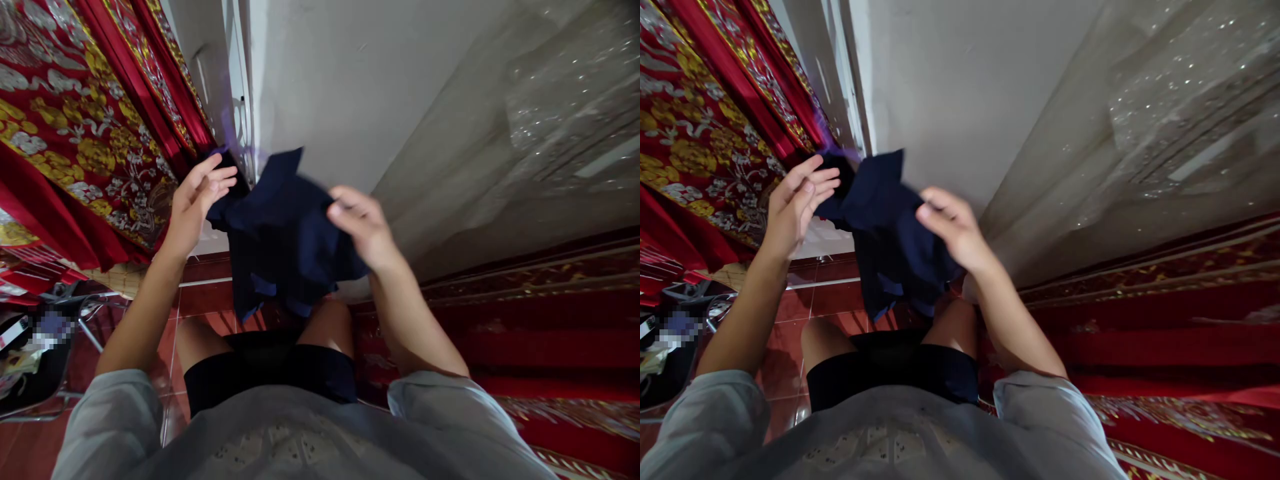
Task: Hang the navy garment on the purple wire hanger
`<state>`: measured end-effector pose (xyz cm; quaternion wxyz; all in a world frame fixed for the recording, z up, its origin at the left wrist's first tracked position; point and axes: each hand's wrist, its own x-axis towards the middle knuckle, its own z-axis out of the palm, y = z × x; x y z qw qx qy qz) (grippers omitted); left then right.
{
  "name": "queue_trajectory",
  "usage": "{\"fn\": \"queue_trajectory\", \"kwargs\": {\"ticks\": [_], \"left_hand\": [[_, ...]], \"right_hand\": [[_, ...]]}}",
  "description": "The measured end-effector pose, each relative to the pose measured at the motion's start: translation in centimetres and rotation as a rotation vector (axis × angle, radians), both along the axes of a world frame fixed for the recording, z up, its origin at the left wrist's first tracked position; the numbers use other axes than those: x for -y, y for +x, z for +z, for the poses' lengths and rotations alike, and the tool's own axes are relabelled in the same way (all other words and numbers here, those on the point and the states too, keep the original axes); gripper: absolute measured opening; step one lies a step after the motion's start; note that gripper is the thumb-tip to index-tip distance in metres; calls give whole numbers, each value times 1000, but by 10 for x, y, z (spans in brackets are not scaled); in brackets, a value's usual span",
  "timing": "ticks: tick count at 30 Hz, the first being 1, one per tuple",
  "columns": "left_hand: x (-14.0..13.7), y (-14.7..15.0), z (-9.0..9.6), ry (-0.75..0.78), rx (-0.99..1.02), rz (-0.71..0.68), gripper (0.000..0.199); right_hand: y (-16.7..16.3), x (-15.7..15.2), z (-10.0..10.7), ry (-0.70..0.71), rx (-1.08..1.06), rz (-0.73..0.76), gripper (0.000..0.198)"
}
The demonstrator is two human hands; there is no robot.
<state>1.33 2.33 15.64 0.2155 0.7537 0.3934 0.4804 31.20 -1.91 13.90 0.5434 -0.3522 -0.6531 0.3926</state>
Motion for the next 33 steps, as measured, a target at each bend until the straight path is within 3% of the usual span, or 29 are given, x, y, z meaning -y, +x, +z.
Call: {"fn": "queue_trajectory", "kwargs": {"ticks": [4,6,9,12,14,18,20,24,28,30,33], "left_hand": [[8,7,-16,-328,81,-14,54],[19,3,-23,-462,181,-3,54],[44,-10,-22,-662,185,-34,56],[67,-24,-7,-753,-53,-91,49],[74,-33,5,-668,-175,-96,39],[62,-48,19,-474,-262,-98,31],[50,-53,19,-328,-254,34,30],[35,-51,12,60,-227,363,32],[45,-34,-2,359,-240,520,28],[54,-24,-14,353,-284,488,28],[61,-9,-37,117,-401,296,42]], "right_hand": [[-39,23,-14,79,455,490,31],[-44,20,-22,85,528,603,34],[-36,0,-36,121,496,511,41],[-23,-27,-56,187,499,170,60],[-18,-41,-72,165,513,77,69],[-15,-50,-94,-34,468,269,42],[-16,-50,-94,-125,346,277,45],[-23,-71,-70,-169,-78,21,48],[-22,-126,-34,-15,-212,-193,68],[-12,-146,-23,73,-211,-282,73],[5,-150,-28,116,-126,-410,66]]}}
